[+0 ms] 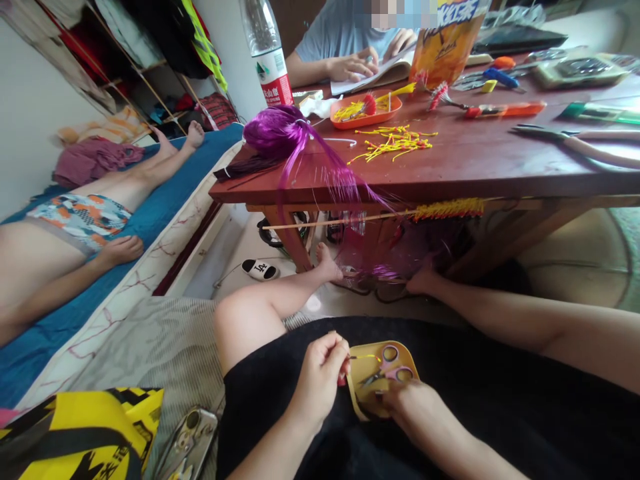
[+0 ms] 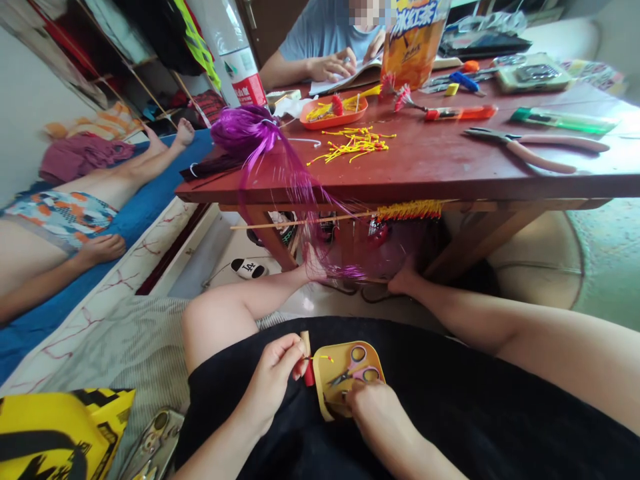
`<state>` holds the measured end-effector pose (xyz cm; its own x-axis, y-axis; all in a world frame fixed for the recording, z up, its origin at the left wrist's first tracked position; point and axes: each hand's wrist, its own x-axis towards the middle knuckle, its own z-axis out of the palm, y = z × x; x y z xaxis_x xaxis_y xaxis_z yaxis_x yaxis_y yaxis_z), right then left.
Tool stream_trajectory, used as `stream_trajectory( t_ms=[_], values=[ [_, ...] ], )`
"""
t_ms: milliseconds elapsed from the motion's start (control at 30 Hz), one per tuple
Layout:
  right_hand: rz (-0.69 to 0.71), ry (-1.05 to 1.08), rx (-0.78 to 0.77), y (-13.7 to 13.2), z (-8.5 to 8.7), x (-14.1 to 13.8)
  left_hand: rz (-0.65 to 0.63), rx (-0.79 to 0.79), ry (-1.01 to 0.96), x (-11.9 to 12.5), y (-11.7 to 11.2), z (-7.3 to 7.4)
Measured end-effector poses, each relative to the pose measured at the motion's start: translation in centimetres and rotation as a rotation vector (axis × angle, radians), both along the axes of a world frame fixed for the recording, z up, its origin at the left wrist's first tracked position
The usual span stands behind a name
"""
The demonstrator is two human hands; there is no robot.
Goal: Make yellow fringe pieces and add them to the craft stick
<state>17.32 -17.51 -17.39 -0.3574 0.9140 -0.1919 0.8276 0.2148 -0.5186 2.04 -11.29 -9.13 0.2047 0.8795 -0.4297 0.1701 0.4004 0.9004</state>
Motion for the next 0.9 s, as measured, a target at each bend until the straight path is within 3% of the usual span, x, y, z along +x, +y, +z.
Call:
stream_trajectory(
  t_ms=[167, 367, 567, 700, 900],
  values=[
    [0.050, -0.196, 0.154, -2.1, -2.6, -1.9, 0.026, -0.024, -0.045, 0.3, -0.8, -0.3],
    [0.066, -0.239, 0.281, -2.3, -2.9, -1.1, 0.067, -0.037, -0.078, 0.1, -1.3, -0.4],
    [0.000, -0.175, 0.251, -2.2, -3.3, -1.6, 0.100, -0.030, -0.110, 0.0, -2.0, -0.5],
    [-0.088, -0.025, 0.180, -1.9, -1.5, -0.7, 0.134, 0.014, -0.119, -0.3, -2.5, -0.5],
    [-0.326, 0.339, 0.030, -2.3, 4.6, 1.4, 0.089, 0.062, -0.135, -0.2, -3.9, 0.4]
  ],
)
